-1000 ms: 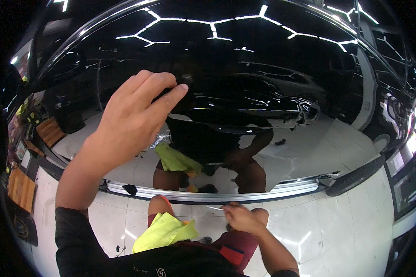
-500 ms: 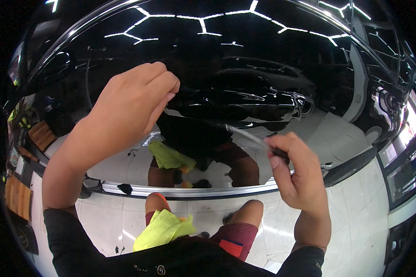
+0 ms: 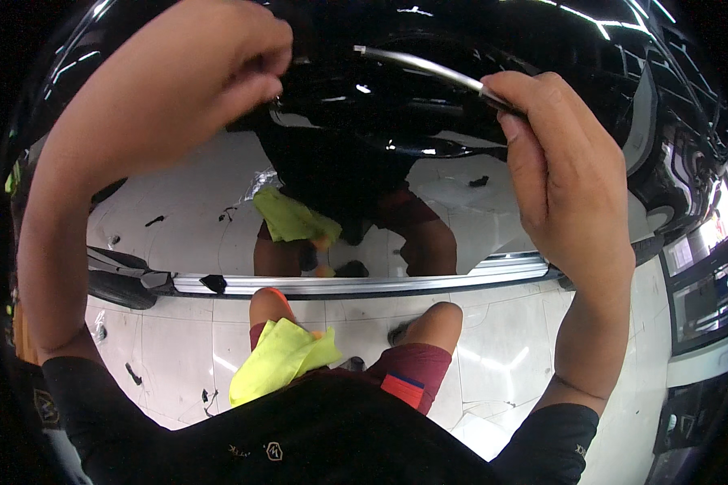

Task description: The person applies a black vinyl wrap to the rear bumper of a black car. They use a squeegee to smooth the film, a knife to trim excess material, and a cloth to wipe the surface. The person works on the lower edge and contours of the bumper, ensuring the wrap adheres smoothly.

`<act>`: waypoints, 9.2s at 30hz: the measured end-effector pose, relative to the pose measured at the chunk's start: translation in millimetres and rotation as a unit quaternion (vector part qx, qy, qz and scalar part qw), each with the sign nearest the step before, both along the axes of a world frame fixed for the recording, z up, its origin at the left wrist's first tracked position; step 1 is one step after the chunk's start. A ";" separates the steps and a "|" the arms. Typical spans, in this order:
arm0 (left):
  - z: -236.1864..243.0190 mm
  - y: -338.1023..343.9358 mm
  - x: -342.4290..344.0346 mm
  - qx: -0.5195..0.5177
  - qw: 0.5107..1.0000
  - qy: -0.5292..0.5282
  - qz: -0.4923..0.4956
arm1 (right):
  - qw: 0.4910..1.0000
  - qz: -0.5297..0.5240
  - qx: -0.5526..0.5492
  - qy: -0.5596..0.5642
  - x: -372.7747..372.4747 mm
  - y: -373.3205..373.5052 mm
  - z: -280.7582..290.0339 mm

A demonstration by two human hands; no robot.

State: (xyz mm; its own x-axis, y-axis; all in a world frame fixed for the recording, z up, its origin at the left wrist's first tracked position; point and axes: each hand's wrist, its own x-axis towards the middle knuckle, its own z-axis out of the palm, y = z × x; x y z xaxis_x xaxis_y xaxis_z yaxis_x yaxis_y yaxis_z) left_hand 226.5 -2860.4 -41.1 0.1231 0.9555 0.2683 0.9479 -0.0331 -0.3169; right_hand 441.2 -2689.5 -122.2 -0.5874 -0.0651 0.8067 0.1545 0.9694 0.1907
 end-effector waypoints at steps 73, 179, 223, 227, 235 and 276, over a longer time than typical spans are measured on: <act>-18.6 17.7 -11.2 -0.042 0.981 -0.033 0.189 | 0.927 -0.018 0.367 -0.069 -90.8 3.0 11.9; -29.3 34.4 5.6 0.117 0.989 -0.034 -0.082 | 0.947 -0.135 0.289 -0.037 -3.3 14.0 -3.5; -72.3 42.2 -28.0 0.203 0.965 -0.058 -0.153 | 0.897 -0.226 0.379 0.019 -10.5 -25.4 -10.5; -73.0 39.7 -31.3 0.200 0.966 -0.047 -0.157 | 0.872 -0.265 0.411 0.014 -3.9 -31.3 -1.8; -70.5 46.6 -20.0 0.245 0.957 -0.035 -0.150 | 0.928 -0.261 0.242 0.111 49.6 -30.6 8.1; -304.7 -179.8 -116.0 0.344 0.844 -0.332 0.242 | 0.784 0.062 -0.614 0.063 85.6 -92.3 -232.4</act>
